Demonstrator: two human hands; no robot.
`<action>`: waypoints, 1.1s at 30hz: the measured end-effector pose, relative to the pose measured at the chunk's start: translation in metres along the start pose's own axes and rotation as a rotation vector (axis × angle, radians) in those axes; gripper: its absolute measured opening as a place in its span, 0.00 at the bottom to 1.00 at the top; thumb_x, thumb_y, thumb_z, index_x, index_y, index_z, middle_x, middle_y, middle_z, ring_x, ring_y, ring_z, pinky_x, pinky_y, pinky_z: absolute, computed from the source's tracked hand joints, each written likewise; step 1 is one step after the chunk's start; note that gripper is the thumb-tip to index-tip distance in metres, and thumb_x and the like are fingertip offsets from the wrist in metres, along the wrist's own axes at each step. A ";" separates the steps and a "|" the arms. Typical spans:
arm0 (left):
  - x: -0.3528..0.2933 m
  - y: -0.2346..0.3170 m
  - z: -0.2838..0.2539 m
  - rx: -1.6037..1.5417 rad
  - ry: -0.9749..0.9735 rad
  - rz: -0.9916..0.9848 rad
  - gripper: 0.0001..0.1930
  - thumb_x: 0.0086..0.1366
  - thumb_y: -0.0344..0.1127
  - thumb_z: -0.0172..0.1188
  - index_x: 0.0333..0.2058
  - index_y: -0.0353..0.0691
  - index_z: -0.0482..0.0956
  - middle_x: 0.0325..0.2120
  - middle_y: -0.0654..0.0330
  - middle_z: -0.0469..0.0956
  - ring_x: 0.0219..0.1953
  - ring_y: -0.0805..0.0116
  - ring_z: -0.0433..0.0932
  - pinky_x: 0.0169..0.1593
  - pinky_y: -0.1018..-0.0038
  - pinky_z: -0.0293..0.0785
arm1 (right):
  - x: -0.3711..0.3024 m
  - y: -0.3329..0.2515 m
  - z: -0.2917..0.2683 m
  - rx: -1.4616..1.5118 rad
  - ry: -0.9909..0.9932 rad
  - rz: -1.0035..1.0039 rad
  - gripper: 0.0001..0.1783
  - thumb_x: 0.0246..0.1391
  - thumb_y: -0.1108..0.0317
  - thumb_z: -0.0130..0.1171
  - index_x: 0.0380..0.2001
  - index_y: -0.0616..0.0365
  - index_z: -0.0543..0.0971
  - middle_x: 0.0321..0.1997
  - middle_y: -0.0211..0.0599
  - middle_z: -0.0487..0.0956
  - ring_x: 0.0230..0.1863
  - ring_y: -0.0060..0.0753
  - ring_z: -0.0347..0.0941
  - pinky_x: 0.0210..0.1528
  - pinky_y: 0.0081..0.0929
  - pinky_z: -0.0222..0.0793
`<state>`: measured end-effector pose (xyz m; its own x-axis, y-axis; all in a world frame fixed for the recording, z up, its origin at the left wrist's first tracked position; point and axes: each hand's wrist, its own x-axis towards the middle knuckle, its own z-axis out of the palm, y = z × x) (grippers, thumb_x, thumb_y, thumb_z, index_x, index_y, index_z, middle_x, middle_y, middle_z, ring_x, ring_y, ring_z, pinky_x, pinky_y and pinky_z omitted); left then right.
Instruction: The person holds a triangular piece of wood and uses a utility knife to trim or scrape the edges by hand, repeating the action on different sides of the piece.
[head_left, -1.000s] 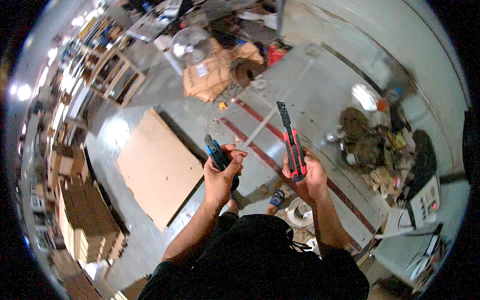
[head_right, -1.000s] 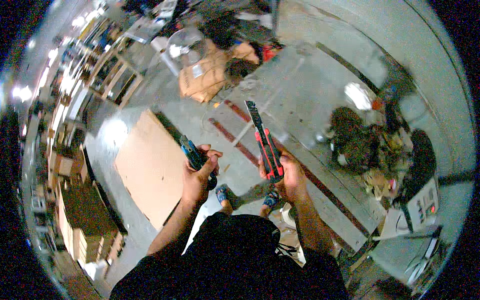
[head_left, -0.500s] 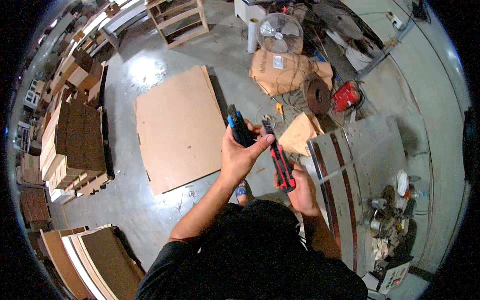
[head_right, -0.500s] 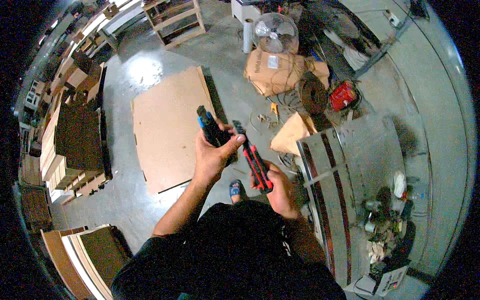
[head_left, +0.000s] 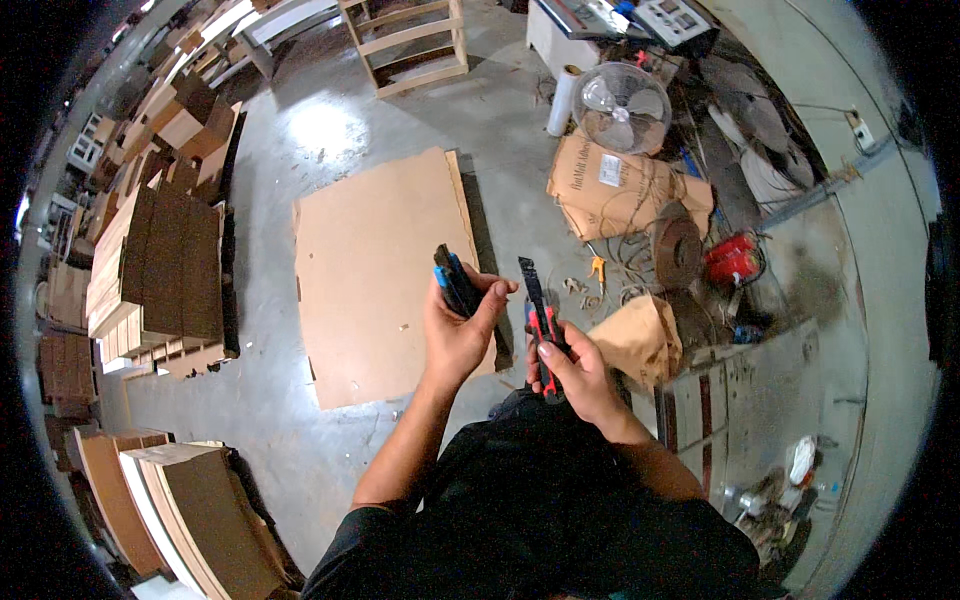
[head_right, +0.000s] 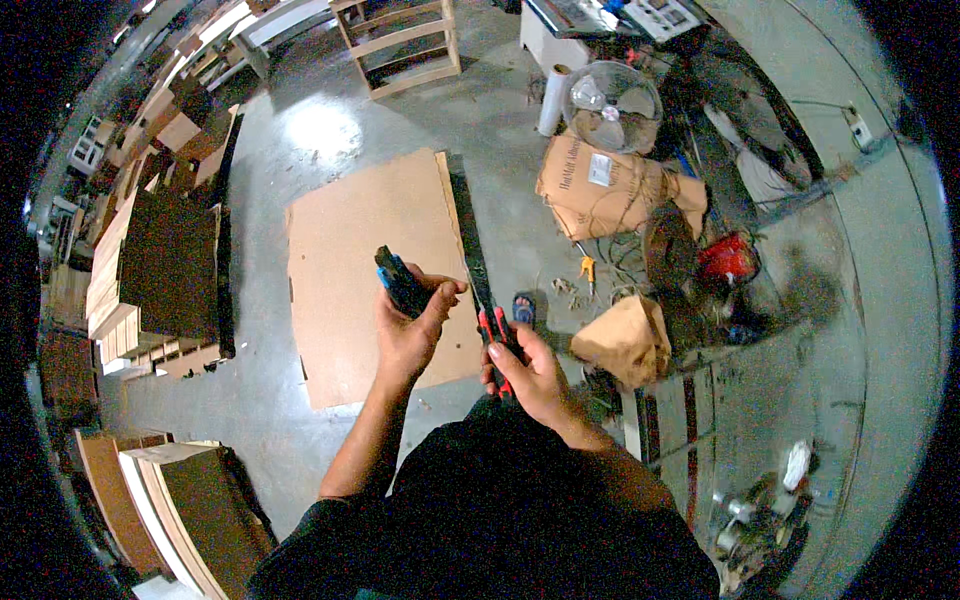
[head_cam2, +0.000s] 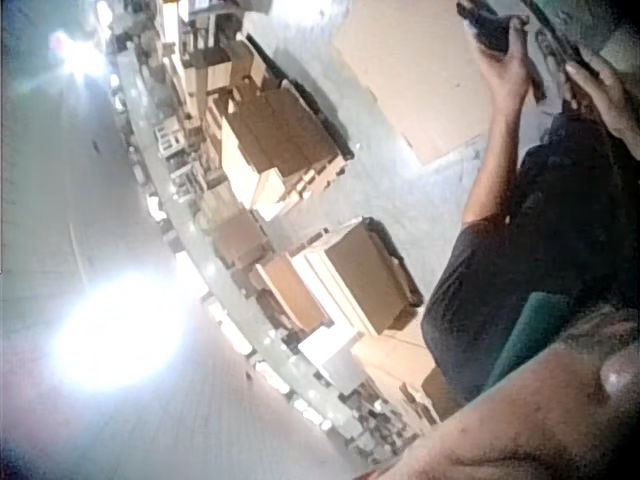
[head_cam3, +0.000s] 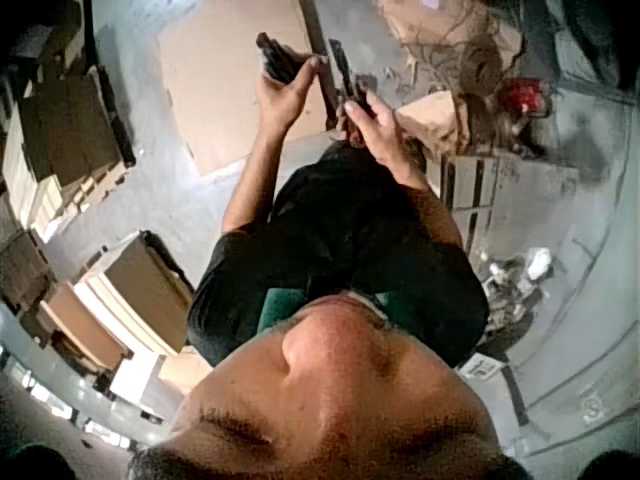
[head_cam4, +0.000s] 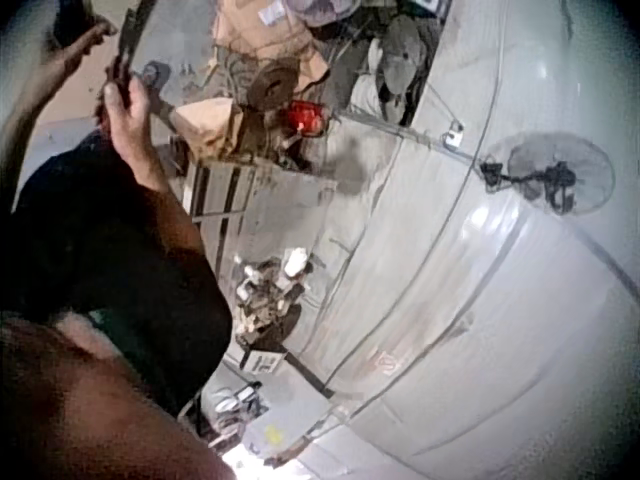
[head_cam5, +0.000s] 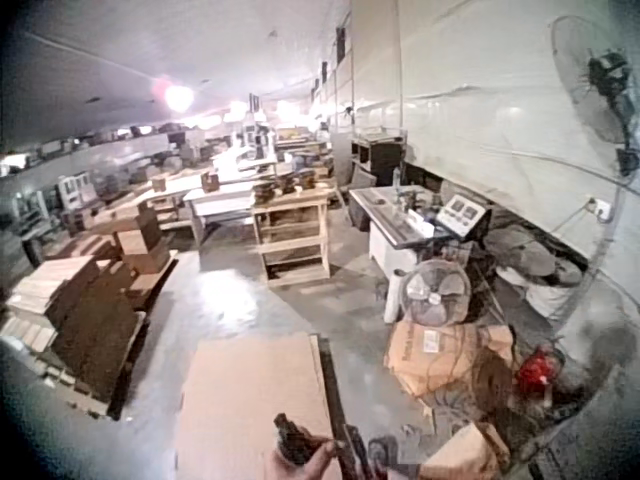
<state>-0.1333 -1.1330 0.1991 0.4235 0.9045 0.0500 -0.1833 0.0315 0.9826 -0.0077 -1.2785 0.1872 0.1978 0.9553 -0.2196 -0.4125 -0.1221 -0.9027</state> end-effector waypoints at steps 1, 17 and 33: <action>0.018 -0.004 -0.001 -0.024 0.023 0.015 0.11 0.68 0.28 0.66 0.38 0.38 0.70 0.36 0.55 0.85 0.33 0.75 0.79 0.37 0.76 0.77 | 0.018 -0.004 -0.008 0.014 -0.013 0.011 0.19 0.72 0.63 0.52 0.61 0.56 0.70 0.38 0.29 0.77 0.34 0.21 0.76 0.36 0.24 0.76; 0.314 0.017 0.071 -0.310 -0.039 -0.083 0.18 0.63 0.19 0.67 0.43 0.41 0.67 0.43 0.50 0.83 0.41 0.70 0.82 0.41 0.73 0.79 | 0.306 -0.167 -0.100 -0.029 -0.217 -0.020 0.18 0.73 0.62 0.50 0.58 0.60 0.68 0.41 0.38 0.80 0.34 0.25 0.78 0.35 0.24 0.76; 0.619 -0.026 0.035 -0.381 -0.034 -0.191 0.15 0.66 0.25 0.66 0.43 0.42 0.67 0.40 0.54 0.86 0.32 0.75 0.79 0.35 0.76 0.77 | 0.604 -0.237 -0.120 -0.036 -0.115 0.033 0.21 0.72 0.62 0.52 0.61 0.63 0.70 0.40 0.40 0.79 0.34 0.28 0.78 0.34 0.28 0.76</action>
<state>0.1641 -0.5888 0.2111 0.5093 0.8529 -0.1149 -0.4107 0.3582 0.8384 0.3167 -0.7048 0.2243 0.0806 0.9749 -0.2077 -0.3843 -0.1619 -0.9089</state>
